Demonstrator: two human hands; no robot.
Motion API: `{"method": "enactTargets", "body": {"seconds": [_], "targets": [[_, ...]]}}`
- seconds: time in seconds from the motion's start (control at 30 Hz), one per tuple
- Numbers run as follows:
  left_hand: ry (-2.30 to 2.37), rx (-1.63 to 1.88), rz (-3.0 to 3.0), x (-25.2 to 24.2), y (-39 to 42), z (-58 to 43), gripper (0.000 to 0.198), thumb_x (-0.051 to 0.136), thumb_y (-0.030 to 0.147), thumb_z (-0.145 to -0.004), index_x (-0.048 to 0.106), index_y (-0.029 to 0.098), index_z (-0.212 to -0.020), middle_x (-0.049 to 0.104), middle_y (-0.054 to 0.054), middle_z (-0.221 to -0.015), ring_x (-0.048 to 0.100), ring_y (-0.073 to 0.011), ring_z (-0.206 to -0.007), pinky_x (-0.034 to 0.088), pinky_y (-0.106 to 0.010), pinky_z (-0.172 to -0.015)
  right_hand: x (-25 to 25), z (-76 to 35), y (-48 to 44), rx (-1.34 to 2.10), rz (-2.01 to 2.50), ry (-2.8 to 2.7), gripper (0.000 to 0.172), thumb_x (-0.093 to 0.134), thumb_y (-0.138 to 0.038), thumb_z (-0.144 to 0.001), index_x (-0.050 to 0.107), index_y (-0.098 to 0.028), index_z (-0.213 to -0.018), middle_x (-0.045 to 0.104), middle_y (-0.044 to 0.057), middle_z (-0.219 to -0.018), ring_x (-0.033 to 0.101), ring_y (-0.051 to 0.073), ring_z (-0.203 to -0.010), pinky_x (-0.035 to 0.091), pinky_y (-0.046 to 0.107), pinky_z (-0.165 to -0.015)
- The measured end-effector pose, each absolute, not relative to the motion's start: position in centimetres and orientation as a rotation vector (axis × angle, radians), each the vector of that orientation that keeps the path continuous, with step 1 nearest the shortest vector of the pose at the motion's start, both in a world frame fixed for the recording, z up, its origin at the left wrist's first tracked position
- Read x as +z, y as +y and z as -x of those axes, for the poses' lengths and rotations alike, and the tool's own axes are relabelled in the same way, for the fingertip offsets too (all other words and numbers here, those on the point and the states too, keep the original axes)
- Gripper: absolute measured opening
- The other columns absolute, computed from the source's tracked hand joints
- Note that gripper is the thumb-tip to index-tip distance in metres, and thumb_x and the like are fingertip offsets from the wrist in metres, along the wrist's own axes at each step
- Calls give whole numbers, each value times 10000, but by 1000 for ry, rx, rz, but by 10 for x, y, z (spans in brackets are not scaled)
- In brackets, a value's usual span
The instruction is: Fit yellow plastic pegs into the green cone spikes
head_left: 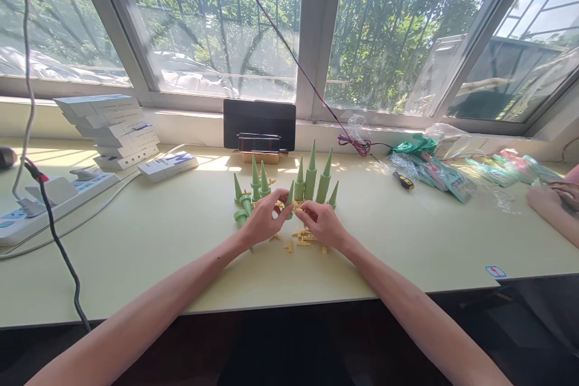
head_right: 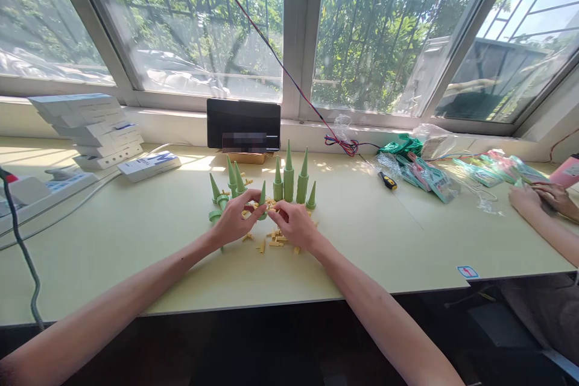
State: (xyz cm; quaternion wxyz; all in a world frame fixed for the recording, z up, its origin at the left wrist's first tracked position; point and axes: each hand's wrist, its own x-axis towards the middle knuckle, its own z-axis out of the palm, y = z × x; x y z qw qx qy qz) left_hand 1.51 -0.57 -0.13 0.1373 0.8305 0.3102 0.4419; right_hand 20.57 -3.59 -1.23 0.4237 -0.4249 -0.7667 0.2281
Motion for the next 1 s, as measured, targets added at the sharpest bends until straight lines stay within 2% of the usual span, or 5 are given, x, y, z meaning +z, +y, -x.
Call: {"method": "enactTargets", "body": {"seconds": [0.7,1.0], "targets": [[882,1257,-2421,0,-7,-14,105,527,277,-922,536,193,-985,619,-28,-849,625,-139,-776,576,-247,-625,-13,-205,-35,522,1058,-1977,479,434,-479,-959,361,-198,-578,322,-45,-530,289,103,-521,252,263,-517],[879,1240,-2405,-1,-6,-15,101,533,274,-919,528,195,-982,608,-24,-854,616,-136,-767,574,-249,-633,-17,-206,-33,571,1064,-1969,504,381,-472,-987,456,-188,-577,358,-42,-475,353,103,-481,282,256,-521]]}}
